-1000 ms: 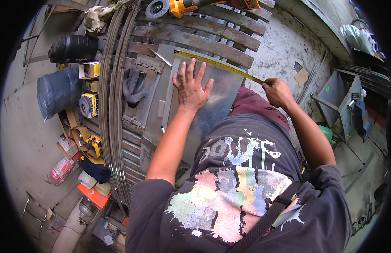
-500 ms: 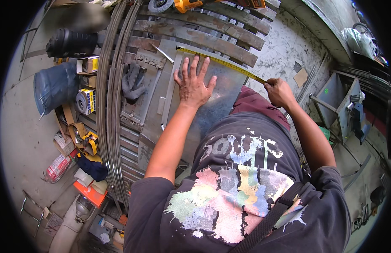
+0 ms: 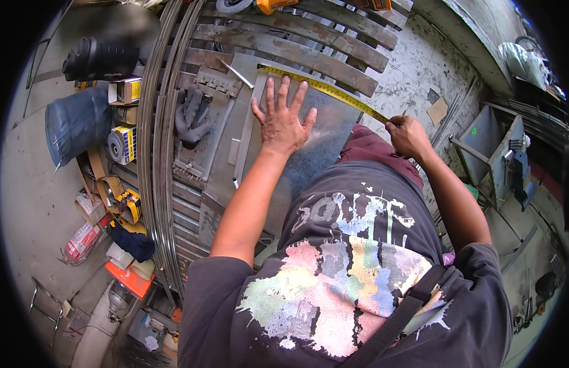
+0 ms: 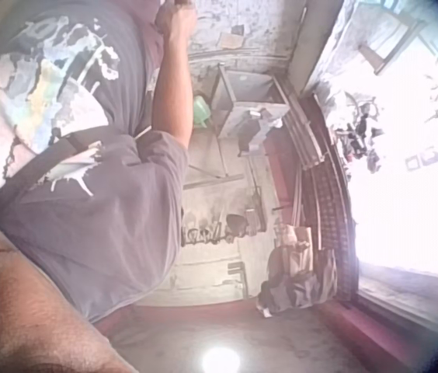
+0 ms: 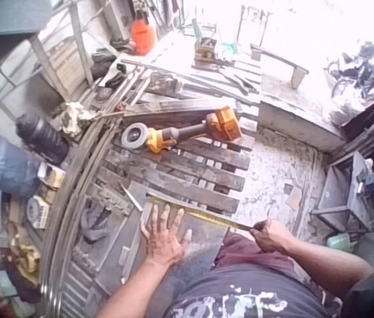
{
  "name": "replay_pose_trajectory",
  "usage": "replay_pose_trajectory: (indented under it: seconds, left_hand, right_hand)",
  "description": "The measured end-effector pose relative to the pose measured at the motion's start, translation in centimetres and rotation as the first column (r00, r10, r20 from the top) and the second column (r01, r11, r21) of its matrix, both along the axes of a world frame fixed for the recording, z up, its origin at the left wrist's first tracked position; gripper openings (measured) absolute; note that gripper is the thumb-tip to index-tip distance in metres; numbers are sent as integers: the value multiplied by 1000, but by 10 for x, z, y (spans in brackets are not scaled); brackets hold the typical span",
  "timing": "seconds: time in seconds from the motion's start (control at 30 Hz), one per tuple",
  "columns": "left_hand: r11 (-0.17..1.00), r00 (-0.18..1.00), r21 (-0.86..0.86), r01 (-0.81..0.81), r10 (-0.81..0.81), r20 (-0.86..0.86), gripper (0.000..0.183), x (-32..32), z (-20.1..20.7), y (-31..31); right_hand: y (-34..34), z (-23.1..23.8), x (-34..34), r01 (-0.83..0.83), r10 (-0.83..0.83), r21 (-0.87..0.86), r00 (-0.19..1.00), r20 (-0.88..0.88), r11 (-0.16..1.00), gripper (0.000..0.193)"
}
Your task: The person measures and marks metal strips and metal plates with a tape measure, pencil, and marker, then grinds them with a grinder.
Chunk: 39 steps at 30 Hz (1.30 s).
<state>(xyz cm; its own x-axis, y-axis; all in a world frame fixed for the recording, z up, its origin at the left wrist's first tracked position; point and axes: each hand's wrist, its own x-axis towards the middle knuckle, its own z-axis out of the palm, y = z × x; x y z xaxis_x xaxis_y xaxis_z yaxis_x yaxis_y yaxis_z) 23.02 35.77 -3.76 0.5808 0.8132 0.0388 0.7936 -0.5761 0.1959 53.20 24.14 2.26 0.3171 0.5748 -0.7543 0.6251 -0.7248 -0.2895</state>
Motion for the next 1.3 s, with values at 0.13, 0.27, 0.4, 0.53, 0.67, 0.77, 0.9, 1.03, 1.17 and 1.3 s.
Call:
replay_pose_trajectory:
  seconds: [0.13, 0.27, 0.4, 0.53, 0.67, 0.77, 0.9, 1.03, 1.17, 1.3]
  left_hand:
    - [1000, 1000, 0, 4, -4, -8, 70, -2, -2, 0]
    - [1000, 1000, -21, 1, -2, -23, 71, -2, -3, 0]
    - [1000, 1000, -16, 5, -5, -13, 70, -2, -3, 0]
    - [1000, 1000, -17, 6, -6, -17, 71, -2, -3, 1]
    - [1000, 1000, -17, 9, -9, -15, 71, -2, -3, 1]
    - [1000, 1000, -24, 6, -7, -24, 71, -2, -3, 0]
    - [999, 1000, -33, 5, -6, -15, 71, -3, -3, 0]
    - [999, 1000, -34, 7, -7, -10, 71, -1, -1, 1]
    - [999, 1000, -35, 1, -1, -3, 71, -2, -2, 1]
    - [1000, 1000, -24, -1, 1, -1, 71, -2, -2, 1]
  right_hand:
    - [2, 0, 0, 14, -14, -28, 1000, -7, 999, 36]
    - [8, 11, -2, 12, -12, -39, 1000, -7, 999, 36]
    - [7, 7, 0, 1, -2, -26, 1000, -7, 1000, 37]
    - [8, 10, 0, 29, -31, -47, 999, -27, 998, 36]
    - [8, 11, 0, 26, -27, -45, 999, -27, 999, 36]
    - [9, 11, -1, 31, -32, -61, 999, -24, 998, 36]
    - [11, 12, -2, 29, -30, -89, 999, -18, 996, 37]
    - [6, 6, 0, 27, -27, -62, 1000, -8, 998, 37]
    - [9, 12, -2, 41, -42, -48, 999, -24, 998, 38]
    - [11, 16, -4, 79, -83, -71, 995, -57, 994, 38]
